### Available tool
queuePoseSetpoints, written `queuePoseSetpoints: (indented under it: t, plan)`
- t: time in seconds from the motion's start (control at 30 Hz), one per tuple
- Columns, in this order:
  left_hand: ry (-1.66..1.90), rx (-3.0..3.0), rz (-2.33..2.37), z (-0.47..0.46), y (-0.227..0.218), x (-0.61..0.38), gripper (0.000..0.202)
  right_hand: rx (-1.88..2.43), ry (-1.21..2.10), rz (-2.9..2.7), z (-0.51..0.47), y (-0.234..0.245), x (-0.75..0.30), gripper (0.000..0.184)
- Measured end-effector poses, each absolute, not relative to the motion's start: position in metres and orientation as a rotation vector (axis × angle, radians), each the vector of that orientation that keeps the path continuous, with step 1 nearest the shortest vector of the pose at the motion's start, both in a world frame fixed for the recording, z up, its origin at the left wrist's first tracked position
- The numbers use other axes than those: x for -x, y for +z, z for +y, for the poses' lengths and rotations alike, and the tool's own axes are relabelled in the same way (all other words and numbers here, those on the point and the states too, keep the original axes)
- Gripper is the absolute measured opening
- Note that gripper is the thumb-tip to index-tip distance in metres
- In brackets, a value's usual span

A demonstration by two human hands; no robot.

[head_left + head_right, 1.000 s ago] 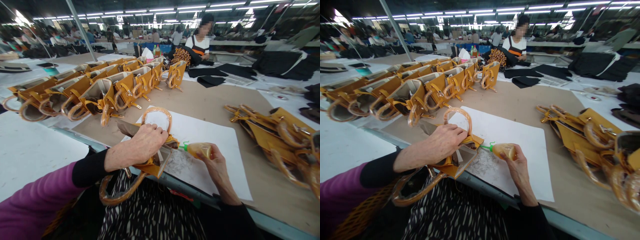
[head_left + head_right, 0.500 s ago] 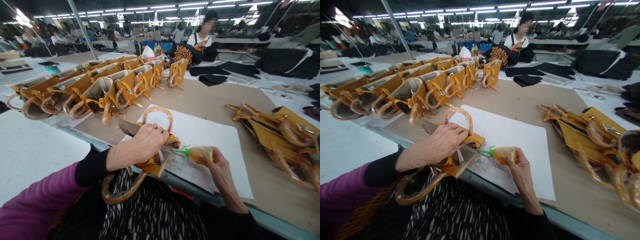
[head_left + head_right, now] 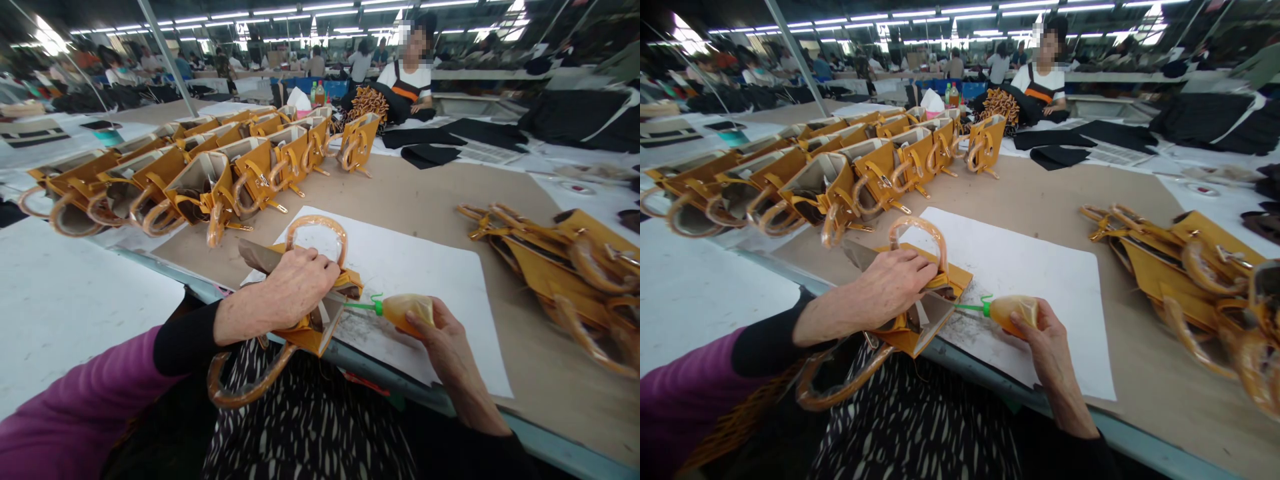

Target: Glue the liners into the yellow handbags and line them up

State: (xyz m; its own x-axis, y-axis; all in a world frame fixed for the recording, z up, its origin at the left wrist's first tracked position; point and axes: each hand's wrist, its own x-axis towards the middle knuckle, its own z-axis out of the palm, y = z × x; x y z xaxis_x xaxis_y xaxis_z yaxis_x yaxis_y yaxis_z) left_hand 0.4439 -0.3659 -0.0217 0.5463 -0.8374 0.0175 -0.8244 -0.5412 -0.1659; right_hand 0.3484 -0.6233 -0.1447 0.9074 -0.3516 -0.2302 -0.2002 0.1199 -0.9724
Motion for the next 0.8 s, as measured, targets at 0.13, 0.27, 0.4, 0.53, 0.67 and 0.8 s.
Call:
queuePoseSetpoints:
  t: [0.13,0.27,0.4,0.53,0.67,0.8]
  plan:
    - [-0.164,2.644,1.438,-0.365,-0.024,-0.444,0.013,1.444,-0.132,0.469,-0.623,-0.146,-0.349,0.038]
    - [-0.174,2.647,1.432,-0.364,-0.025,-0.443,0.011,1.497,-0.084,0.422,-0.62,-0.14,-0.349,0.037]
    - [-0.154,2.649,1.42,-0.366,-0.022,-0.442,0.01,1.493,-0.063,0.406,-0.619,-0.135,-0.348,0.037]
    - [-0.085,2.645,1.382,-0.369,-0.018,-0.442,0.009,1.486,-0.016,0.367,-0.619,-0.132,-0.343,0.034]
    - [-0.083,2.644,1.398,-0.369,-0.019,-0.443,0.008,1.452,-0.008,0.366,-0.615,-0.127,-0.338,0.036]
    - [-0.119,2.64,1.412,-0.367,-0.023,-0.444,0.01,1.403,-0.019,0.364,-0.61,-0.123,-0.335,0.036]
